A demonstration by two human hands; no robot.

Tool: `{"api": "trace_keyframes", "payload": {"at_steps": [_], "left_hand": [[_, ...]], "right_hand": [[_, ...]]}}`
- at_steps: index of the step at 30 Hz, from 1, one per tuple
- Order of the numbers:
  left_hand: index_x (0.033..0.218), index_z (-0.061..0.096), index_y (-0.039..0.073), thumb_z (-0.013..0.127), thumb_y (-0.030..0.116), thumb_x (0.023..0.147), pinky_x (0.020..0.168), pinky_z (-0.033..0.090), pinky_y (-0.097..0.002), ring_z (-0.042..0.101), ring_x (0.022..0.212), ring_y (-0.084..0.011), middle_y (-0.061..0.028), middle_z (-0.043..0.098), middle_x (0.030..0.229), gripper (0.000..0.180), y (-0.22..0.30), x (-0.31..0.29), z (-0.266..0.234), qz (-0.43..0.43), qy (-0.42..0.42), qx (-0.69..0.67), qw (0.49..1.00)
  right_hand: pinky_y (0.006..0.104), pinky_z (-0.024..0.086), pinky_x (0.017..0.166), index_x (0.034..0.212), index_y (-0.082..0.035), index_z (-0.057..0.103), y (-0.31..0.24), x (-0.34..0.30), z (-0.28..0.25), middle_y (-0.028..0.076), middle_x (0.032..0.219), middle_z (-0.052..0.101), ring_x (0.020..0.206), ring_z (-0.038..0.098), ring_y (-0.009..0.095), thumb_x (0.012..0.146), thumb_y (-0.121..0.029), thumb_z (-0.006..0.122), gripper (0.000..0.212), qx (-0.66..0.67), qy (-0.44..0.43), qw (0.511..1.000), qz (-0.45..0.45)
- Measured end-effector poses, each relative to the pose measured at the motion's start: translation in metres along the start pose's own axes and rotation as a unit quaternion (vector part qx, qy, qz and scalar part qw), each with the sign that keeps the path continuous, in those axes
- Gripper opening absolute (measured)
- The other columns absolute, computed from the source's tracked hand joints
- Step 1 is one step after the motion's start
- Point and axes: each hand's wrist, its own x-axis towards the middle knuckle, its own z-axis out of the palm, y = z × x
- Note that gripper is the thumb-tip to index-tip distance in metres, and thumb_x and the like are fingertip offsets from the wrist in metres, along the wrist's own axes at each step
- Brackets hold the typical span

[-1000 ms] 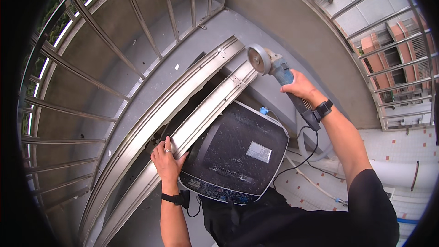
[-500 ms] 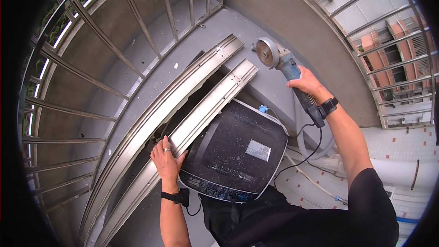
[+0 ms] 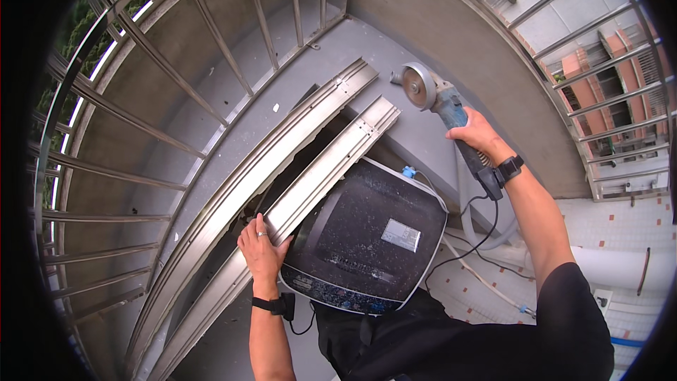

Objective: The person cuts through metal window or door frames using an angle grinder and then moves one of the cut sections.

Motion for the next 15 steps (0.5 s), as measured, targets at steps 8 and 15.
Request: {"api": "trace_keyframes", "payload": {"at_steps": [8,15], "left_hand": [[0.145,0.043,0.003,0.094,0.023,0.060,0.104,0.038,-0.0493,0.053,0.119,-0.0353,-0.0157,0.056,0.130,0.101,-0.014,-0.012,-0.016,0.000,-0.016,0.018,1.000],[0.144,0.045,0.003,0.096,0.022,0.057,0.100,0.042,-0.0488,0.055,0.118,-0.0360,-0.0162,0.058,0.130,0.103,-0.029,-0.016,-0.017,0.019,-0.046,0.018,0.999]], "right_hand": [[0.0366,0.051,0.087,0.114,0.000,0.061,0.012,-0.004,-0.007,0.015,0.099,0.068,0.093,0.065,0.026,0.067,-0.031,0.083,0.060,0.013,0.011,1.000,0.002],[0.0365,0.051,0.087,0.111,0.000,0.062,0.019,-0.008,-0.008,0.013,0.096,0.067,0.091,0.064,0.025,0.066,-0.030,0.083,0.057,0.015,0.012,1.000,-0.007]]}}
